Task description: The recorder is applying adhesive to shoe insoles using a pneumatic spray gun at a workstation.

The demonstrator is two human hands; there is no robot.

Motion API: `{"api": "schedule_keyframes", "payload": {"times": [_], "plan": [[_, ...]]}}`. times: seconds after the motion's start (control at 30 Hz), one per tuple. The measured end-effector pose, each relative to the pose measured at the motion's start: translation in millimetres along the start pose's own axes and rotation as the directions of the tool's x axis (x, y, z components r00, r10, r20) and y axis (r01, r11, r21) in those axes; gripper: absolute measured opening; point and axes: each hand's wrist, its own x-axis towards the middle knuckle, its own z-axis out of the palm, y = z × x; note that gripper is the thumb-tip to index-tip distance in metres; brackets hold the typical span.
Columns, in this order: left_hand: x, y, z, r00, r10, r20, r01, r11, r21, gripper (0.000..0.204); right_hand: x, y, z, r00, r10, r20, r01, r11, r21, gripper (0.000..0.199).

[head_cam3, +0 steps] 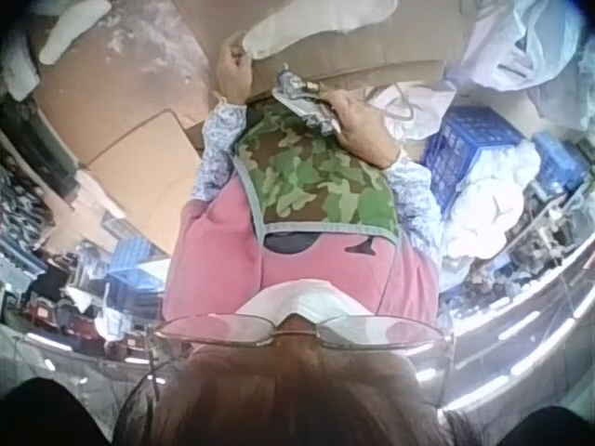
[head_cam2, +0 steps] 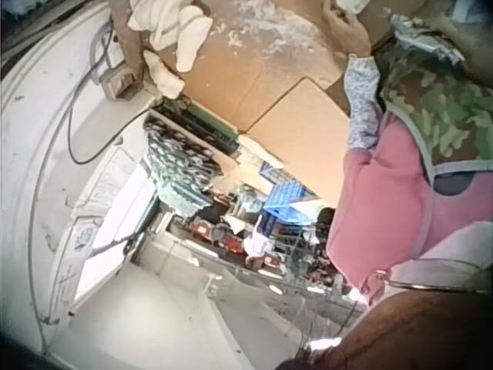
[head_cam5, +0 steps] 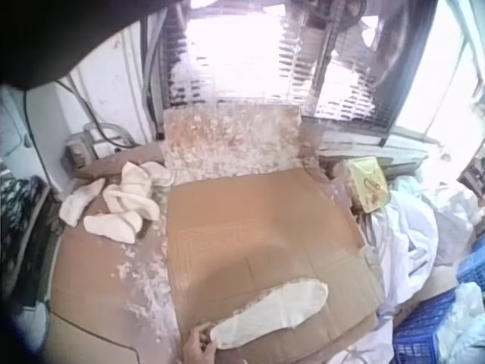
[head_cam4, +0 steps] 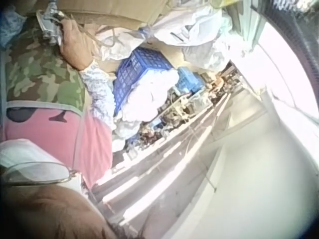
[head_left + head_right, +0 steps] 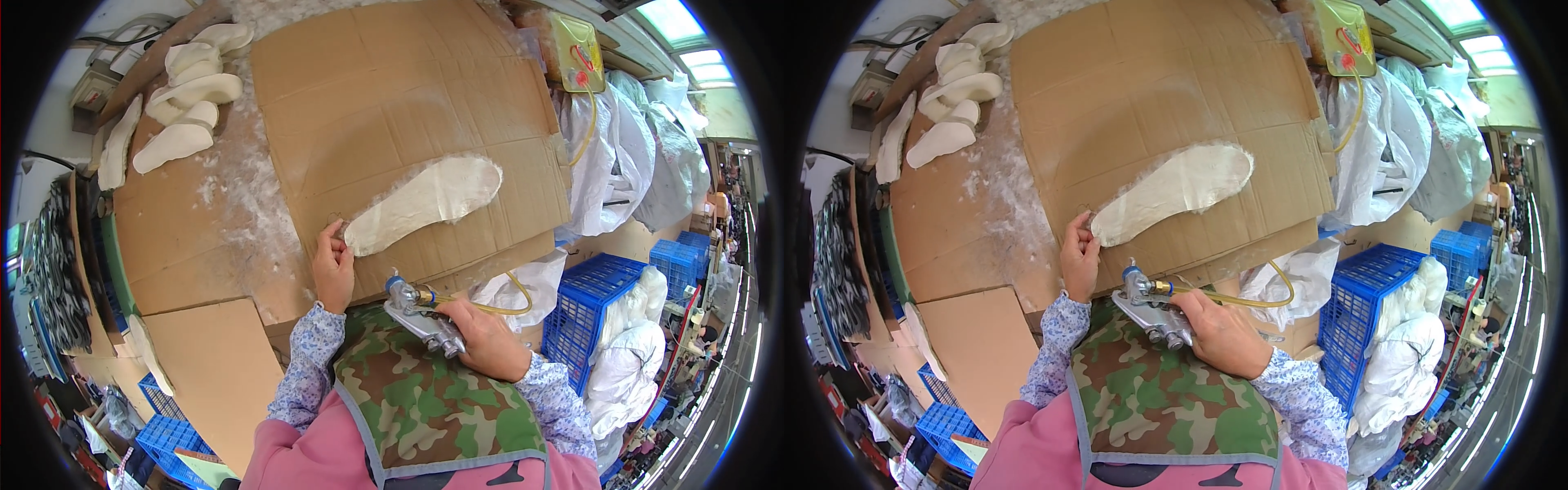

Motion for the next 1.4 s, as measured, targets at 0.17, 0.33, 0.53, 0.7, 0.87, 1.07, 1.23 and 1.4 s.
{"api": "schedule_keyframes", "payload": {"times": [0.17, 0.33, 0.53, 0.7, 0.87, 1.07, 1.23, 1.4], "plan": [[1.1, -0.9, -0.4, 1.0, -0.015, -0.004, 0.015, 1.0, -0.023, 0.044, -9.1, 28.7, -28.0, 0.978, 0.031, -0.206, -0.031, 1.0, 0.001, 0.039], [0.4, 20.4, 6.5, 0.998, -0.021, 0.067, 0.043, 0.936, -0.349, 0.038, -23.5, 78.3, -71.0, 0.883, 0.08, -0.462, -0.078, 0.997, 0.023, 0.039], [-23.1, 68.4, 0.6, 0.998, 0.057, 0.034, -0.038, 0.909, -0.416, 0.04, 17.5, 143.1, -112.8, 0.804, -0.014, -0.595, -0.055, 0.994, -0.097, 0.055], [-57.9, 122.5, -21.1, 0.999, 0.034, -0.036, -0.049, 0.836, -0.546, 0.041, 96.3, 224.8, -107.4, 0.779, 0.094, -0.62, -0.221, 0.966, -0.131, 0.068], [-101.9, 151.8, -63.6, 0.987, 0.04, -0.156, -0.12, 0.828, -0.548, 0.044, 126.6, 236.3, -83.1, 0.736, 0.038, -0.676, -0.278, 0.927, -0.251, 0.077], [-147.9, 154.1, -128.2, 0.93, 0.028, -0.367, -0.241, 0.799, -0.551, 0.045, 157.4, 107.1, 26.3, 0.933, -0.116, -0.34, 0.204, 0.95, 0.235, 0.045], [-192.8, 118.2, -200.1, 0.883, 0.019, -0.468, -0.344, 0.705, -0.621, 0.046, 205.5, -25.7, 154.5, 0.865, -0.028, 0.502, -0.468, 0.317, 0.825, 0.046], [-244.1, 37.2, -289.7, 0.733, -0.138, -0.666, -0.411, 0.69, -0.595, 0.044, 249.5, -105.7, 235.0, 0.847, -0.026, 0.53, -0.514, 0.212, 0.831, 0.018]]}}
